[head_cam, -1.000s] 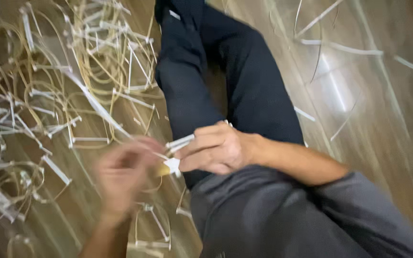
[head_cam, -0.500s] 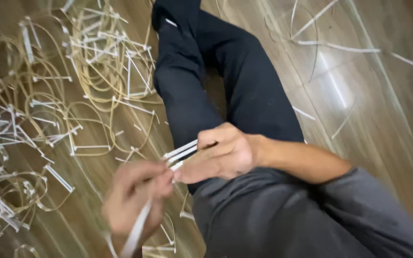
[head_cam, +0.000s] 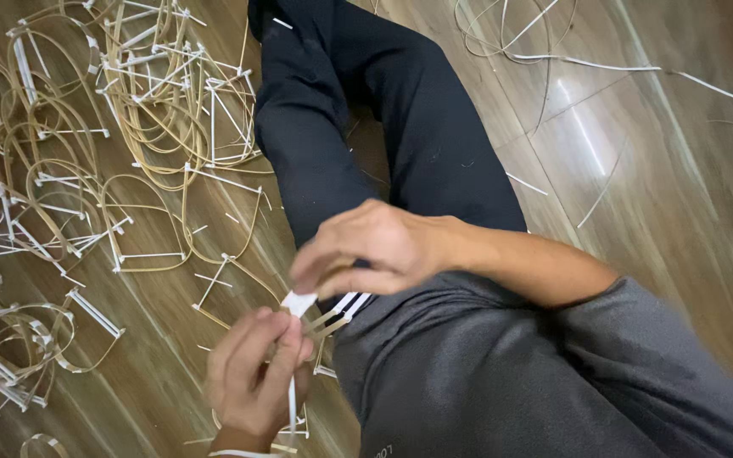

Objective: The person sits on the floor and assembles a bamboo frame by wrapping white plastic ties around curved bamboo strips. They use scissors to cut the excess tie length after securing each joint.

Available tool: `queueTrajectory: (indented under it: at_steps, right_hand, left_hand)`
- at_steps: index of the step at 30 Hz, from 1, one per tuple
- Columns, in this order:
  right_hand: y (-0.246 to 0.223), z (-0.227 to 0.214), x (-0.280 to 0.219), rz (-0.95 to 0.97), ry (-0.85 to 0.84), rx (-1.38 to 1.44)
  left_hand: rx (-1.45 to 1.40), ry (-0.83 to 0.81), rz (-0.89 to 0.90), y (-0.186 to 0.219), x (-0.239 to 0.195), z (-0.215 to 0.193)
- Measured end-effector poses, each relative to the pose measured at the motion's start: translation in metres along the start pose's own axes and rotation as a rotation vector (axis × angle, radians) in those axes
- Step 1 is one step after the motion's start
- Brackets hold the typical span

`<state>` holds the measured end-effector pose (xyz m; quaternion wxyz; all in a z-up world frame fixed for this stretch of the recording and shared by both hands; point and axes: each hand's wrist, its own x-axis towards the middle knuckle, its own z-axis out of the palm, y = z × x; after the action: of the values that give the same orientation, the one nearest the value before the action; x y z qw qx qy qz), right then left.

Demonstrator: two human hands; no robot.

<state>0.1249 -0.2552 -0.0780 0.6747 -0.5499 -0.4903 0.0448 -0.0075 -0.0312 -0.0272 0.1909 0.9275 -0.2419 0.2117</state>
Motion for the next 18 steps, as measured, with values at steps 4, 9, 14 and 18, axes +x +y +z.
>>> queueTrajectory:
  at_steps: [4,9,14,18]
  right_hand:
    - [-0.014,-0.005,0.009,0.072,0.097,-0.249]
    - [-0.06,0.004,0.008,0.134,0.246,-0.58]
    - [-0.053,0.032,-0.004,0.596,0.067,-0.498]
    - [-0.028,0.05,-0.014,0.453,0.205,-0.18]
  left_hand:
    - [0.069,-0.066,0.074,-0.002,0.004,0.0]
    - [0.049,-0.004,0.054,-0.001,0.019,0.014]
    - [-0.046,-0.014,0.058,0.0,0.021,0.013]
    - [-0.049,-0.019,0.101,-0.002,0.011,0.014]
